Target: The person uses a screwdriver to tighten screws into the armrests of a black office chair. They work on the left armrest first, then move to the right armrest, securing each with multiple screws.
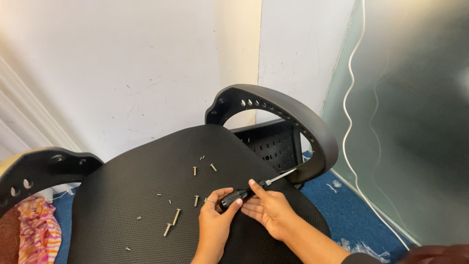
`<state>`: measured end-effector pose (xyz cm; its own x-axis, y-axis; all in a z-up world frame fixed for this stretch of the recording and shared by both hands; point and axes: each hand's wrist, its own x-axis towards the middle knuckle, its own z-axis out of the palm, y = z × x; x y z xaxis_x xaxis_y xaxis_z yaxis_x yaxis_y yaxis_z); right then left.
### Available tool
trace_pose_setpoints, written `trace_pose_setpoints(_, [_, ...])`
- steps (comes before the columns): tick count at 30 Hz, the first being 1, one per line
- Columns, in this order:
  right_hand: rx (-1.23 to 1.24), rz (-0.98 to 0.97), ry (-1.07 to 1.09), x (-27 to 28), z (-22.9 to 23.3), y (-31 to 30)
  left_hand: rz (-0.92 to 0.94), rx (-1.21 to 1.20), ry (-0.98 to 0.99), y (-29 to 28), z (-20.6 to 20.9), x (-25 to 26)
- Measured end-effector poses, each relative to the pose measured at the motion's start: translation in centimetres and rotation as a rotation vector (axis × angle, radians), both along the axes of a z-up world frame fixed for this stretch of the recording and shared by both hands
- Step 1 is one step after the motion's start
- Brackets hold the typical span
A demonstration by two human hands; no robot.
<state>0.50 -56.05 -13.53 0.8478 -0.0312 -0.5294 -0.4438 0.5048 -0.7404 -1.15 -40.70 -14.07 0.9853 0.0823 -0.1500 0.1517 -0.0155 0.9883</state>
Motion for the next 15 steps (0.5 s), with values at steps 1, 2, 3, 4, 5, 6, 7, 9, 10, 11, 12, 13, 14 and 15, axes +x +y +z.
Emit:
trace_pose_setpoints(1, [0.001,0.013,-0.012,0.1,-0.1,0.0,-0.016,-0.016,-0.046,0.1,-0.1,0.0])
trace_pose_setpoints(2, [0.001,0.025,-0.022,0.2,-0.2,0.1,-0.033,-0.033,-0.09,0.2,-0.2,-0.1])
trace_pose_setpoints(3, [0.001,0.038,-0.032,0.3,-0.4,0.0,-0.047,-0.031,-0.109,0.3,-0.2,-0.2])
trace_pose_setpoints(4, [0.026,0.04,-0.043,0.4,-0.6,-0.1,-0.062,-0.029,-0.129,0.5,-0.2,-0.3])
trace_pose_setpoints(5, [0.051,0.043,-0.055,0.4,-0.8,-0.2,-0.077,-0.027,-0.15,0.6,-0.2,-0.3])
trace_pose_setpoints(6, [0.074,0.044,-0.065,0.3,-0.9,-0.4,-0.049,-0.102,-0.106,0.5,-0.2,-0.2])
trace_pose_setpoints(7, [0.11,0.059,-0.083,0.1,-1.1,-0.6,-0.02,-0.176,-0.061,0.4,-0.1,-0.2])
trace_pose_setpoints(9, [0.185,0.083,-0.118,-0.2,-1.3,-1.0,0.029,-0.163,0.01,0.0,0.1,0.1])
trace_pose_setpoints(10, [0.211,0.091,-0.129,-0.4,-1.4,-1.1,0.05,-0.077,0.039,-0.3,0.1,0.2])
trace_pose_setpoints(11, [0.238,0.098,-0.14,-0.6,-1.5,-1.2,0.071,0.008,0.067,-0.6,0.1,0.3])
trace_pose_setpoints(12, [0.265,0.103,-0.153,-0.7,-1.5,-1.3,0.041,0.052,0.083,-0.7,0.1,0.3])
trace_pose_setpoints(13, [0.273,0.088,-0.149,-0.8,-1.4,-1.4,0.011,0.095,0.099,-0.8,0.0,0.3])
trace_pose_setpoints(14, [0.282,0.075,-0.145,-0.9,-1.3,-1.4,-0.018,0.14,0.114,-0.8,0.0,0.3])
trace_pose_setpoints(15, [0.292,0.061,-0.141,-1.0,-1.2,-1.3,-0.028,0.103,0.092,-0.7,-0.1,0.4])
